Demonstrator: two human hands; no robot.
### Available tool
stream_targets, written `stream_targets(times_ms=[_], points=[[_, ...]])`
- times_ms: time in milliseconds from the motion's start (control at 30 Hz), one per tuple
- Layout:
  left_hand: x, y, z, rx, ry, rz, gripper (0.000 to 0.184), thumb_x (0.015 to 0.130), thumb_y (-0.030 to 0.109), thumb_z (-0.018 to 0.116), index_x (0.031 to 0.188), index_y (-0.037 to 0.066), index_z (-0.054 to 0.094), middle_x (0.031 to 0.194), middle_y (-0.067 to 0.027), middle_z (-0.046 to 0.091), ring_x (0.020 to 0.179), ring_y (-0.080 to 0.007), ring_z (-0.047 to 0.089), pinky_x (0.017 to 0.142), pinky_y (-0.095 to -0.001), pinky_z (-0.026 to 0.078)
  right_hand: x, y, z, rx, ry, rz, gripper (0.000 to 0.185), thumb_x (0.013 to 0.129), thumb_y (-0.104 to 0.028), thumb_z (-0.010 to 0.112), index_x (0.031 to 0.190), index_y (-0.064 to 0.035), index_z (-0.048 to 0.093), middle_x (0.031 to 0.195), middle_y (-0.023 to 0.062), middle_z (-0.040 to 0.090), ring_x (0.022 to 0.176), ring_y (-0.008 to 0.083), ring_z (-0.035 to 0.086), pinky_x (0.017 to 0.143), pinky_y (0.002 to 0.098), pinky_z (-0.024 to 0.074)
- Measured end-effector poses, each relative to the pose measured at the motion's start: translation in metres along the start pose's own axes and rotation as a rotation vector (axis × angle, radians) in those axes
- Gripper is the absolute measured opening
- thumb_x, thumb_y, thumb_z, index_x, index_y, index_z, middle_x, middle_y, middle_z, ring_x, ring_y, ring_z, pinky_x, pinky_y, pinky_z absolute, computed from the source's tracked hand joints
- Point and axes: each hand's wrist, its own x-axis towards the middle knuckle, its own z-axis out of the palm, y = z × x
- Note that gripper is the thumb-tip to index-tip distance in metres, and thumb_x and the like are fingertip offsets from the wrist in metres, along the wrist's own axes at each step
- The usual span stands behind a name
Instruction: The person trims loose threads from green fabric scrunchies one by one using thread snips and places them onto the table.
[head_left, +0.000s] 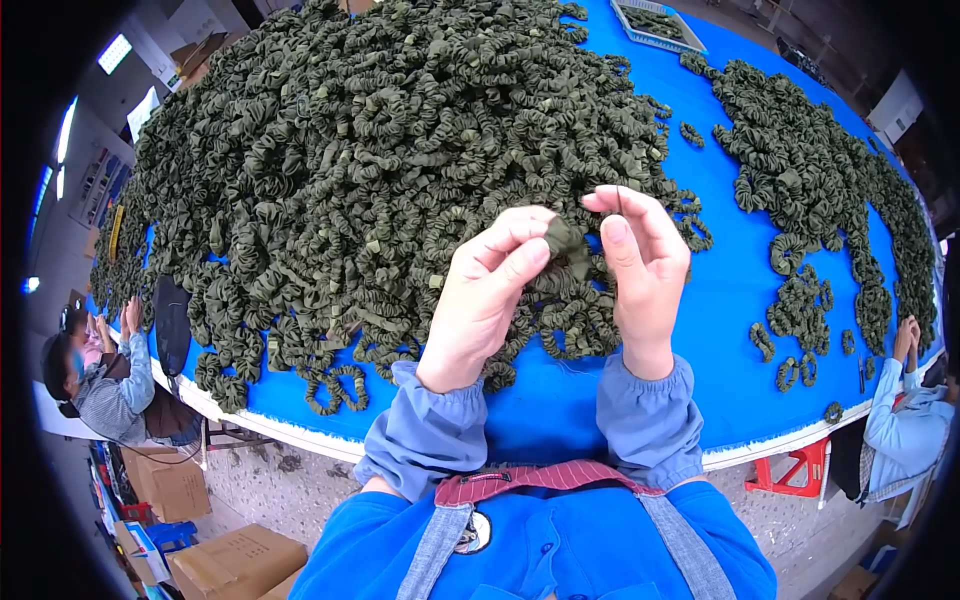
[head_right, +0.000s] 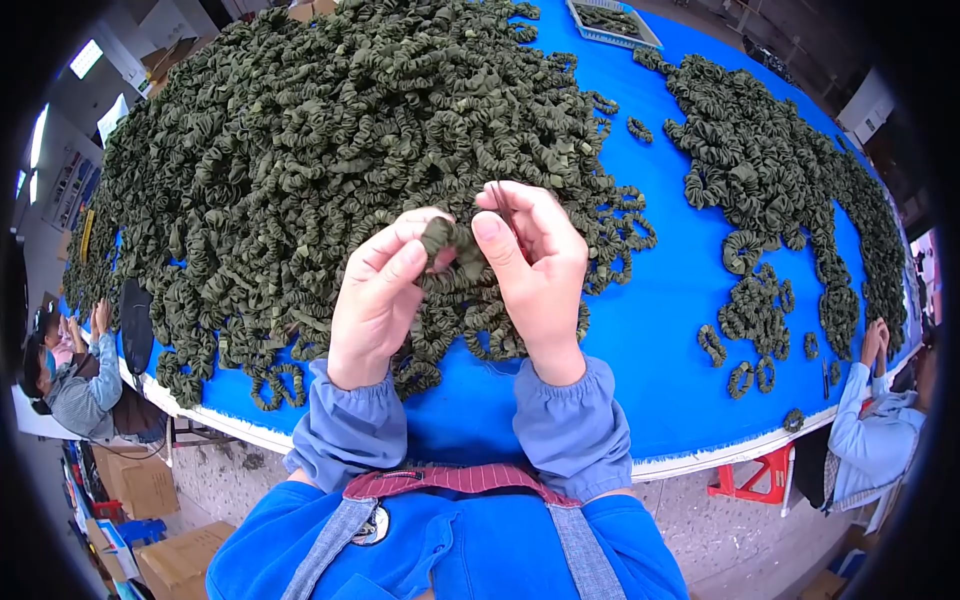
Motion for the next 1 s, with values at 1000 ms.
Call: stream_targets(times_ms=[1000], points=[[0.001, 0.013, -0.003, 0.366, 0.017, 0.319, 0.011, 0.08, -0.003, 0.058, 0.089, 0.0, 0.064, 0.109, -0.0109, 0.056, 0.09, -0.0175, 0.054, 0.078, -0.0258, 0.045, -0.013, -0.013, 0.009, -0.399, -0.372, -0.492, 0.034, 0.063, 0.013, 0.066, 0.094, -0.0007, 0.064, 0.087, 0.0087, 0.063, 0.066, 0.0139, 0.056, 0.054, 0.021, 0.0429]])
